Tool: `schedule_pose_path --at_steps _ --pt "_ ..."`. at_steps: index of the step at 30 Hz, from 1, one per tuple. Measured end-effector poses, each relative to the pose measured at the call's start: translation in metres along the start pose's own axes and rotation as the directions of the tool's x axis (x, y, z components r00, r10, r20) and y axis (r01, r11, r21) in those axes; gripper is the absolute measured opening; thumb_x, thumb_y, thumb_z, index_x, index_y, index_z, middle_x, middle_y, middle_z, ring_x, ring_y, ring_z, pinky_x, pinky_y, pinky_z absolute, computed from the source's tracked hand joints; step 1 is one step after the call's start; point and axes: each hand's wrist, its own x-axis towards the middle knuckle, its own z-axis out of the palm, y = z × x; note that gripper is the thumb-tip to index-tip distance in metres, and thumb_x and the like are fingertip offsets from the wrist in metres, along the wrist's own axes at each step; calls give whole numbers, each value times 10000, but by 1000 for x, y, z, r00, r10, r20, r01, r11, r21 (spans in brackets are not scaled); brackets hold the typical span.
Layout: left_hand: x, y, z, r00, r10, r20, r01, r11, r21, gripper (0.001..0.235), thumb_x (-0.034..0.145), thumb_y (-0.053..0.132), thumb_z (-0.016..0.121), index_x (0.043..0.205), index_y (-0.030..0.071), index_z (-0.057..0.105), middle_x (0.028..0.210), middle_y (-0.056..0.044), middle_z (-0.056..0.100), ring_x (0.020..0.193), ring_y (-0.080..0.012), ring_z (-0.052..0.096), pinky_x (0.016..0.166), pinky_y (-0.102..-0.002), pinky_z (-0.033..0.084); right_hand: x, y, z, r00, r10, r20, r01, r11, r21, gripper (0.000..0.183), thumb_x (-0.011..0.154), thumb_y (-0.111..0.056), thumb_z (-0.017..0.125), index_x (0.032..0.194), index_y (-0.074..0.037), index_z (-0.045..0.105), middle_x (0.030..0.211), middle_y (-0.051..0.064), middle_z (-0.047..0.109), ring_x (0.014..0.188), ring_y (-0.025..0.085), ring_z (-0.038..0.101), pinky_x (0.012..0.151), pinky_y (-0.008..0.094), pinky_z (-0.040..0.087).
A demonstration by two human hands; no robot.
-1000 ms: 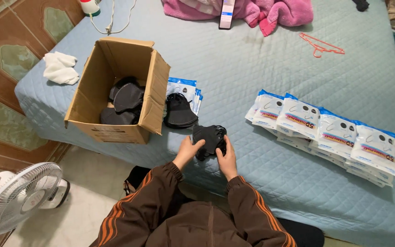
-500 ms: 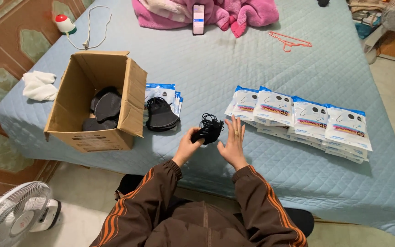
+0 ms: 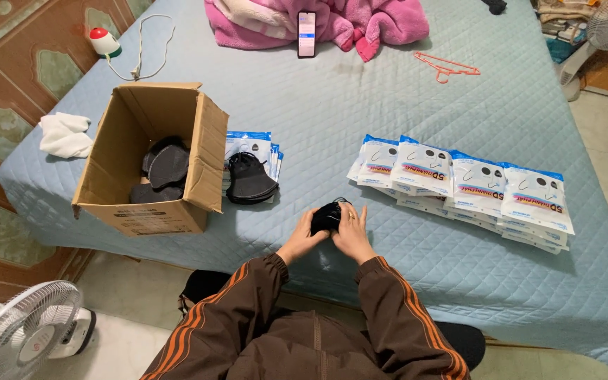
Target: The person sits on the floor in front of a bed and handles black face masks. They take masks from a cardboard box, arrange them into stacks, and place them into plastic packaging bags. The person also organizes the packaged masks on the bed.
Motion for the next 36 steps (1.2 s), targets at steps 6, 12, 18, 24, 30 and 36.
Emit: schedule_pose_path --at_steps 6,12,18,24,30,36 --pt "23 13 -14 980 -48 -193 70 991 111 403 910 275 754 1295 177 688 1208 -80 715 1165 -328 677 972 -463 559 -31 -19 -53 981 117 -157 -51 926 373 786 930 -307 635 1609 -136 280 1625 183 349 1527 403 230 1216 643 -2" --pt "20 49 -8 727 686 -10 -468 506 724 512 719 119 824 1202 217 685 1081 -10 646 1027 -245 645 895 -396 507 -55 3 -38 834 434 339 -330 -100 939 824 994 -780 398 1202 -72 765 1130 134 763 1069 272 728 995 424 546" --pt "-6 48 21 446 833 328 -729 126 673 338 746 168 812 1056 169 678 1000 -39 611 958 -257 594 992 -417 451 -57 26 -17 925 -101 368 -314 -748 585 880 930 -747 507 1416 -15 550 1333 324 611 1120 478 669 965 663 516" --pt "-10 28 10 491 789 370 -681 82 727 382 686 144 774 1049 202 671 1073 -26 637 1078 -253 597 1133 -551 381 -58 21 3 843 19 537 -392 -662 639 318 1001 -124 585 1269 38 639 1155 312 701 1027 393 730 973 512 569" --pt "-20 20 -49 833 537 132 -489 604 630 719 834 340 771 1465 126 502 1441 -193 508 1381 -396 470 1161 -594 316 -41 61 2 816 114 566 -383 -627 678 321 968 -199 673 1216 5 685 1168 233 728 1064 326 733 947 480 580" --pt "16 -56 -151 773 202 -602 179 841 511 691 1017 279 622 1553 -43 327 1492 -339 399 1409 -485 432 1157 -583 372 -54 14 -60 792 261 552 -292 -632 718 192 934 -234 726 1023 -70 770 1011 188 775 912 293 775 819 440 630"
